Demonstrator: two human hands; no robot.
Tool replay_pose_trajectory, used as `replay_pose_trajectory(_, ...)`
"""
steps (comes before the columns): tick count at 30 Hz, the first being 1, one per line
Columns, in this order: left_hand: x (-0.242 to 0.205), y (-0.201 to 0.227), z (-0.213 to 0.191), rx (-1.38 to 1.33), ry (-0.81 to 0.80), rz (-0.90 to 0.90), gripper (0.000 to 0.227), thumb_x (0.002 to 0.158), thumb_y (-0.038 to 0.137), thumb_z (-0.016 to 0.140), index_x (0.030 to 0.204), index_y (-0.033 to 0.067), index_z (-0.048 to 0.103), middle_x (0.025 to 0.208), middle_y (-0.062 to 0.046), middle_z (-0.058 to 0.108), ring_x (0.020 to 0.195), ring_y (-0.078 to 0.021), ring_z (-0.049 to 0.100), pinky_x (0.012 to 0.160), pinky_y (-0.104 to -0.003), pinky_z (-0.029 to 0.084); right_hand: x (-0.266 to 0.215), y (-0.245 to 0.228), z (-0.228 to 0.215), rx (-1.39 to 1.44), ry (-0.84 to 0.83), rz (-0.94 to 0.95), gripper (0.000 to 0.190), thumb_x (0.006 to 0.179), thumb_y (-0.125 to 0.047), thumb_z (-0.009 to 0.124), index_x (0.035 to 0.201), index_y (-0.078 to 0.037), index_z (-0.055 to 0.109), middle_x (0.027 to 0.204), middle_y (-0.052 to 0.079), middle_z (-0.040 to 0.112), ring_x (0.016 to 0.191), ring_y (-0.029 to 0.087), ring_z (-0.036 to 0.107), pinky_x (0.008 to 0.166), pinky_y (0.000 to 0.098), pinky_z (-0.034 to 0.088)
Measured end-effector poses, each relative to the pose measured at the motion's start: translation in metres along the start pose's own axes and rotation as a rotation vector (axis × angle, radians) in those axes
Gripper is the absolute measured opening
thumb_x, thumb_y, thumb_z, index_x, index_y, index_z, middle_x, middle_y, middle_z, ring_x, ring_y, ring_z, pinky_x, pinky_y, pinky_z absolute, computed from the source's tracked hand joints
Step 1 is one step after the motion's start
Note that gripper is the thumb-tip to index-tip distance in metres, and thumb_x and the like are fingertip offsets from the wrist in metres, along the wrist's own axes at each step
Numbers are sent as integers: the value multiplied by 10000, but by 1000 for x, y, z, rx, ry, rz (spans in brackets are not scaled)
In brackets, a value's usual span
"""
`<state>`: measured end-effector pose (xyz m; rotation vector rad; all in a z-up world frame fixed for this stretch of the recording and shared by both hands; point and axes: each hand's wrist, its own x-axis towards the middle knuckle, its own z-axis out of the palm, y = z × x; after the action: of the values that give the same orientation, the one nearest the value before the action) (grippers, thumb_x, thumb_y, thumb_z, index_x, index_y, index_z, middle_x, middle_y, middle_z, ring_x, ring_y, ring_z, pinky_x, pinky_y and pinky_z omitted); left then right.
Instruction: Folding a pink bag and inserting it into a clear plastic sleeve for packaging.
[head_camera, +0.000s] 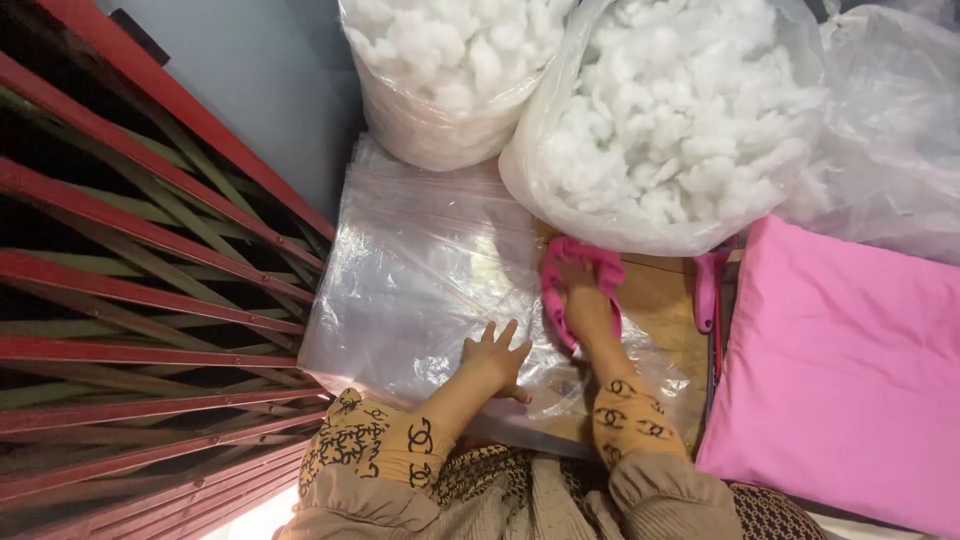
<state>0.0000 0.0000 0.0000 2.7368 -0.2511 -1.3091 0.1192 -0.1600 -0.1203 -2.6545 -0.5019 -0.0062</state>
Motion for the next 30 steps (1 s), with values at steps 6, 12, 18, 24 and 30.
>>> replay_pose_trajectory(6,55,-30,5,-226,513,-278,648,876,370,761,1420,74,570,1425,-258,547,1331,-504,492,1026,-601,388,-6,-25,-89,42,-22,133,430,961,-280,569,1388,-256,604,1111,184,710,1096,405,682,945,540,540)
replay_pose_trajectory(12,86,-34,30,-270,524,-312,292,879,67,630,1162,33,696,1030,-180,738,1015,-411,689,973,-602,321,-63,-95,-142,-179,-384,-44,703,947,-414,603,1582,-335,312,1168,195,735,1125,433,689,952,588,532)
replay_pose_trajectory(18,-79,23,-35,-630,751,244,256,979,226,483,1104,75,647,1069,-188,701,1038,-399,688,903,-528,545,-65,-96,-153,-383,-475,-48,784,862,-403,719,1542,-372,330,1043,174,758,1037,396,732,871,551,586)
replay_pose_trajectory(24,-54,-22,-28,-238,822,337,503,899,172,735,1378,102,597,1308,-182,659,1242,-378,624,1019,-517,504,-68,-65,-228,-471,-166,59,377,865,-393,668,1189,-209,730,891,191,773,920,430,757,794,548,590)
replay_pose_trajectory(30,-77,-49,-46,47,1937,234,203,780,186,826,795,172,624,779,14,544,778,-220,612,770,-387,499,-132,-94,-294,-580,540,-104,427,801,-295,765,1223,-305,702,766,37,699,753,275,744,699,407,588)
